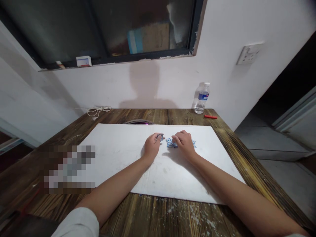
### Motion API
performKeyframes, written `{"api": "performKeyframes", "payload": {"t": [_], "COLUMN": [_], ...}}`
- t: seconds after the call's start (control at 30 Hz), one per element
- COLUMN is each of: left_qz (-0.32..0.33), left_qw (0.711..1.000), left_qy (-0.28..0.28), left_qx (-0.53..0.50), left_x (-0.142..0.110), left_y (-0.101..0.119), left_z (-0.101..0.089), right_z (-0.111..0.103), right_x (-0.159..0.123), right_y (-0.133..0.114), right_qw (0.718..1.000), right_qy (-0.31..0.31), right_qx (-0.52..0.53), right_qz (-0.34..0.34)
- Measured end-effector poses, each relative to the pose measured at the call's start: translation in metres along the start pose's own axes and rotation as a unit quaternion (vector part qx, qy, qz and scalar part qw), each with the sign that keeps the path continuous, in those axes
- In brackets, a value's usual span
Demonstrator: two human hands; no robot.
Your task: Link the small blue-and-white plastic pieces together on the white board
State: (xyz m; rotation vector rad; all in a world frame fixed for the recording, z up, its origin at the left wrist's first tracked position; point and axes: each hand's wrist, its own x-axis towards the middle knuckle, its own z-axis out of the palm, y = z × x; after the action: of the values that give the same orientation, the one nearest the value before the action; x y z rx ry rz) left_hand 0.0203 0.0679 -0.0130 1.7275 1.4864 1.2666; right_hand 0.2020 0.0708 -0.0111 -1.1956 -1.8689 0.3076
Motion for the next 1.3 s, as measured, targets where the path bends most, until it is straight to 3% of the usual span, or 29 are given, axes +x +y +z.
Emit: {"api": "performKeyframes", "payload": {"t": [0.17, 0.43, 0.53, 0.7, 0.93, 1.03, 1.17, 1.3], "left_qz": [-0.045, -0.065, -0.043, 0.013, 0.105, 0.16, 0.207, 0.227], "left_qw": [0.972, 0.966, 0.972, 0.975, 0.939, 0.921, 0.897, 0.885], "left_qy": [-0.03, -0.01, -0.005, -0.025, -0.079, -0.123, -0.196, -0.213], "left_qx": [0.227, 0.251, 0.23, 0.222, 0.318, 0.334, 0.338, 0.346], "left_x": [0.008, 0.008, 0.007, 0.004, -0.006, -0.011, -0.014, -0.015], "left_y": [-0.013, -0.005, -0.002, -0.004, 0.003, 0.008, 0.012, 0.015], "left_z": [0.0, 0.001, 0.0, 0.0, 0.002, 0.003, 0.003, 0.002], "right_z": [-0.002, -0.015, -0.028, -0.054, -0.08, -0.079, -0.063, -0.046], "right_x": [0.002, 0.012, 0.023, 0.038, 0.039, 0.036, 0.032, 0.025], "right_y": [0.007, 0.012, 0.014, 0.02, 0.015, 0.01, 0.001, -0.006], "right_qw": [0.99, 0.985, 0.991, 0.985, 0.938, 0.918, 0.915, 0.905], "right_qy": [0.089, 0.109, 0.06, -0.087, -0.258, -0.288, -0.301, -0.319], "right_qx": [0.061, 0.068, 0.03, -0.063, -0.221, -0.272, -0.267, -0.279], "right_qz": [0.091, 0.118, 0.112, 0.136, 0.068, 0.019, -0.036, -0.041]}}
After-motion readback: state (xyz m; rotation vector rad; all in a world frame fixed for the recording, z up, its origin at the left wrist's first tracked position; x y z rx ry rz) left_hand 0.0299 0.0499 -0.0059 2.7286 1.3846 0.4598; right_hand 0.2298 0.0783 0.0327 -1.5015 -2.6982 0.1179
